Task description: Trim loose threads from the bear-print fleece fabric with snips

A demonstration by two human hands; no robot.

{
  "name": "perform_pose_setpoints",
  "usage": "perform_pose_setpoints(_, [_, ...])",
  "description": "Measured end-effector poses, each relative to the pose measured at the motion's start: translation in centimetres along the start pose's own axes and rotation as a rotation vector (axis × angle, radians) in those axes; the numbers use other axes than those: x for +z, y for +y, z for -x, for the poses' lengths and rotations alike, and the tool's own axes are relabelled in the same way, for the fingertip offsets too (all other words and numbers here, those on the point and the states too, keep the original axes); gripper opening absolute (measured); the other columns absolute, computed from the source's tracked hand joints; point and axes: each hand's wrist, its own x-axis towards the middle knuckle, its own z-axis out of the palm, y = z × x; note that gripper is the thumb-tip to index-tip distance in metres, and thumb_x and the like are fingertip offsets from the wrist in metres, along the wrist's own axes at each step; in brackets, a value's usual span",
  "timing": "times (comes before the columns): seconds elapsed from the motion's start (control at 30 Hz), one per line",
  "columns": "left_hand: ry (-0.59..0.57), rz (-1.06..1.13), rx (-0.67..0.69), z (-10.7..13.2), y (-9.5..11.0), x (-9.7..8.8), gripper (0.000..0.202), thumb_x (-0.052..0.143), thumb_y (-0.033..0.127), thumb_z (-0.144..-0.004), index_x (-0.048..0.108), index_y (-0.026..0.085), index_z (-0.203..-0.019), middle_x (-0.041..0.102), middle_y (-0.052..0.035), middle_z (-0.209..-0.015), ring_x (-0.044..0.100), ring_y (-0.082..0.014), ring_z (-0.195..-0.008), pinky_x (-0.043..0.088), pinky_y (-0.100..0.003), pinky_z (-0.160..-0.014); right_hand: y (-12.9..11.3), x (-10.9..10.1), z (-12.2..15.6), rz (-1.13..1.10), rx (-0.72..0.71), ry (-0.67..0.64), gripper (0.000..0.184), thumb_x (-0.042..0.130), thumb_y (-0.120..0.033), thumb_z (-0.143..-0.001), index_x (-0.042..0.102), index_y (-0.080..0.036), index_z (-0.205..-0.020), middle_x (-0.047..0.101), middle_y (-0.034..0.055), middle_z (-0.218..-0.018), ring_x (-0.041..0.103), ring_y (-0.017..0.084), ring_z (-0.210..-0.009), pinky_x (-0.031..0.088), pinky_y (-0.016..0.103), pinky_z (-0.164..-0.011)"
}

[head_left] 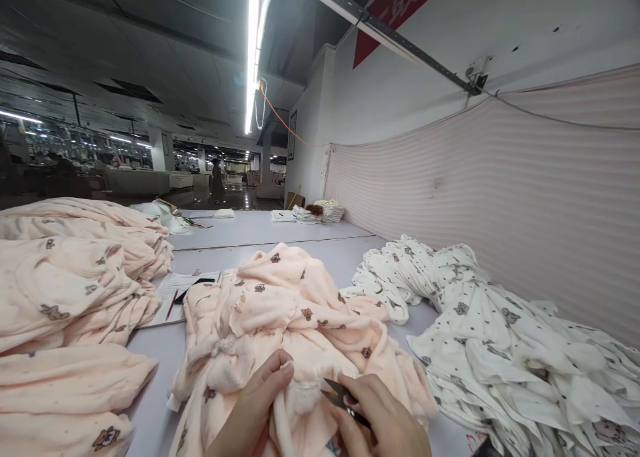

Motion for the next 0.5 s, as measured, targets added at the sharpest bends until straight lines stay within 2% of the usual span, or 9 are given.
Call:
perform_pose_setpoints(0.1, [-0.018, 0.029, 0.009, 0.1, 0.2, 0.2, 0.016, 0.065, 0.026, -0.078, 0.054, 0.018, -0.07, 0.048, 0.0047, -0.064, 0.043, -0.0094, -0.062, 0.038, -0.017, -0.059, -0.2, 0.3, 0.0, 0.109, 0.0, -0.006, 0.029, 0.041, -0.045, -0.092, 0.066, -0.031, -0.098, 0.069, 0.0018, -0.081, 0.067, 0.021, -0.069, 0.049, 0.024, -0.053])
perform_pose_setpoints(0.23, [-0.036, 0.042, -0.007, 0.1, -0.2, 0.5, 0.017, 0.063, 0.026, -0.08, 0.054, 0.018, -0.068, 0.05, 0.0044, -0.064, 0.044, -0.0096, -0.063, 0.039, -0.018, -0.062, -0.2, 0.7, -0.4, 0.061, 0.001, -0.012, 0.03, 0.043, -0.048, -0.089, 0.064, -0.031, -0.103, 0.068, 0.0016, -0.086, 0.068, 0.02, -0.073, 0.05, 0.024, -0.056])
perform_pose_setpoints(0.33, [-0.023, -0.01, -0.014, 0.2, -0.3, 0.6, 0.017, 0.065, 0.028, -0.078, 0.055, 0.018, -0.067, 0.052, 0.0042, -0.064, 0.047, -0.0111, -0.065, 0.042, -0.021, -0.068, -0.2, 0.9, -0.4, 0.024, 0.016, -0.025, 0.028, 0.043, -0.043, -0.09, 0.066, -0.03, -0.1, 0.068, 0.0012, -0.083, 0.067, 0.021, -0.075, 0.05, 0.026, -0.062])
perform_pose_setpoints(0.43, [0.074, -0.145, 0.082, 0.3, 1.1, 0.5, 0.017, 0.068, 0.032, -0.074, 0.06, 0.019, -0.068, 0.058, 0.003, -0.069, 0.052, -0.0137, -0.068, 0.043, -0.025, -0.074, 0.2, 0.3, -0.3, -0.095, 0.122, 0.022, 0.026, 0.045, -0.04, -0.09, 0.068, -0.029, -0.094, 0.069, 0.0008, -0.086, 0.066, 0.02, -0.081, 0.048, 0.025, -0.068])
perform_pose_setpoints(0.5, [0.185, -0.166, 0.204, 0.1, 2.7, 0.3, 0.02, 0.067, 0.038, -0.074, 0.065, 0.02, -0.083, 0.063, 0.0018, -0.076, 0.055, -0.016, -0.069, 0.043, -0.027, -0.074, 1.0, -0.5, 0.0, -0.16, 0.226, 0.102, 0.024, 0.05, -0.043, -0.087, 0.067, -0.027, -0.092, 0.069, 0.0021, -0.089, 0.064, 0.021, -0.086, 0.048, 0.025, -0.072])
